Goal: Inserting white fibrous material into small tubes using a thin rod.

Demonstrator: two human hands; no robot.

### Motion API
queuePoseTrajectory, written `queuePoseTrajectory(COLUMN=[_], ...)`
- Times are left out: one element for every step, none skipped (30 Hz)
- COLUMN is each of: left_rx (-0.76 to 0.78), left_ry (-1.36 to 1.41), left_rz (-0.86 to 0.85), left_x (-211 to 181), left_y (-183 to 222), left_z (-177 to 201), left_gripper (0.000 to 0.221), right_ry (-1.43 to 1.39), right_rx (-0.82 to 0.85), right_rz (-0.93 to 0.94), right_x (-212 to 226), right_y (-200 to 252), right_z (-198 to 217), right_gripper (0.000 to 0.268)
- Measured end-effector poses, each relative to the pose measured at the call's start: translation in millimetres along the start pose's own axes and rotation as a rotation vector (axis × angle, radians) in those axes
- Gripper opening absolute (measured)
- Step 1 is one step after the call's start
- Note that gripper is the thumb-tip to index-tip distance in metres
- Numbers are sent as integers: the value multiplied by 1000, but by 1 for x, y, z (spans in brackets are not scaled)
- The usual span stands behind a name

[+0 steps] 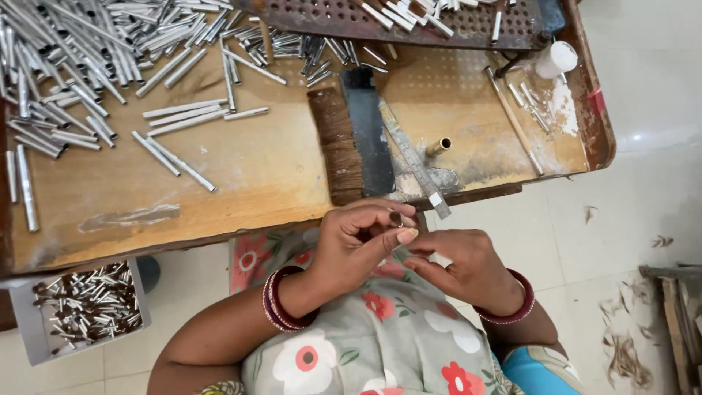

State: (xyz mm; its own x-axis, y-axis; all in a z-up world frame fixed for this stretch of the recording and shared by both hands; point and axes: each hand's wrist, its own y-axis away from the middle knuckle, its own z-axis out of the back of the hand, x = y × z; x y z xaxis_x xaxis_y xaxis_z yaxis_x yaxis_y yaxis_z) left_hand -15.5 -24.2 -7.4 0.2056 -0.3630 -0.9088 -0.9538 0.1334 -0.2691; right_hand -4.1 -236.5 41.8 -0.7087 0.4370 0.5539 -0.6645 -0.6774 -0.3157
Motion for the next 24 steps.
queuePoseTrajectory(left_rx=[-4,-20,-31,-29,-51,-72,-73,-101,-130,-132,-147,-161,-165,-225,-282,-284,-337,-388,-392,-411,-429,-433,-333,-231], left_ry=[-6,39,85,79,39,-2,-6,-18,-30,-35,-159,-283,-289,-290,-290,-295,-311,-326,-328,-466,-604,-605,-659,-710], left_rz=[-2,111,220,212,58,-96,-107,-146,-183,-191,-253,-314,-314,-255,-193,-191,-226,-262,-260,-251,-237,-230,-189,-149], left_x=[-2,-5,-8,-11,-14,-18,-20,-23,-25,-30,-35,-40,-45,-48,-52,-53,-52,-52,-50,-47,-44,-50,-57,-63], left_y=[2,3,2,1,-1,-3,-4,-6,-6,-9,-12,-14,-17,-20,-22,-24,-25,-26,-25,-23,-20,-22,-24,-26], left_z=[3,5,7,11,16,21,25,29,33,38,42,47,48,49,51,56,60,65,70,76,81,80,80,80], left_gripper=[17,13,10,10,9,8,8,8,8,8,11,14,14,22,30,30,38,46,46,44,43,43,52,61], right_ry=[-3,-96,-184,-182,-133,-83,-81,-108,-138,-137,-170,-202,-207,-159,-112,-117,147,410,406,654,899,893,962,1030], right_rx=[0,-35,-73,-78,-70,-61,-64,-28,11,11,104,198,200,193,183,183,37,-110,-107,-238,-367,-362,-395,-427], right_rz=[6,-83,-171,-163,-173,-183,-172,-76,18,28,32,36,41,63,83,85,147,209,210,231,248,247,261,275], right_x=[4,8,12,13,13,14,16,17,19,16,14,12,10,7,5,-6,-17,-28,-38,-49,-60,-69,-77,-86], right_y=[-6,-12,-19,-29,-39,-50,-63,-76,-88,-98,-107,-116,-127,-137,-147,-158,-168,-178,-189,-200,-210,-208,-205,-203], right_z=[-1,0,1,2,4,6,11,16,20,23,25,26,28,30,31,36,40,44,56,67,77,82,86,90], right_gripper=[10,13,18,18,15,13,13,17,21,21,19,18,18,14,12,12,9,9,9,7,7,7,12,18])
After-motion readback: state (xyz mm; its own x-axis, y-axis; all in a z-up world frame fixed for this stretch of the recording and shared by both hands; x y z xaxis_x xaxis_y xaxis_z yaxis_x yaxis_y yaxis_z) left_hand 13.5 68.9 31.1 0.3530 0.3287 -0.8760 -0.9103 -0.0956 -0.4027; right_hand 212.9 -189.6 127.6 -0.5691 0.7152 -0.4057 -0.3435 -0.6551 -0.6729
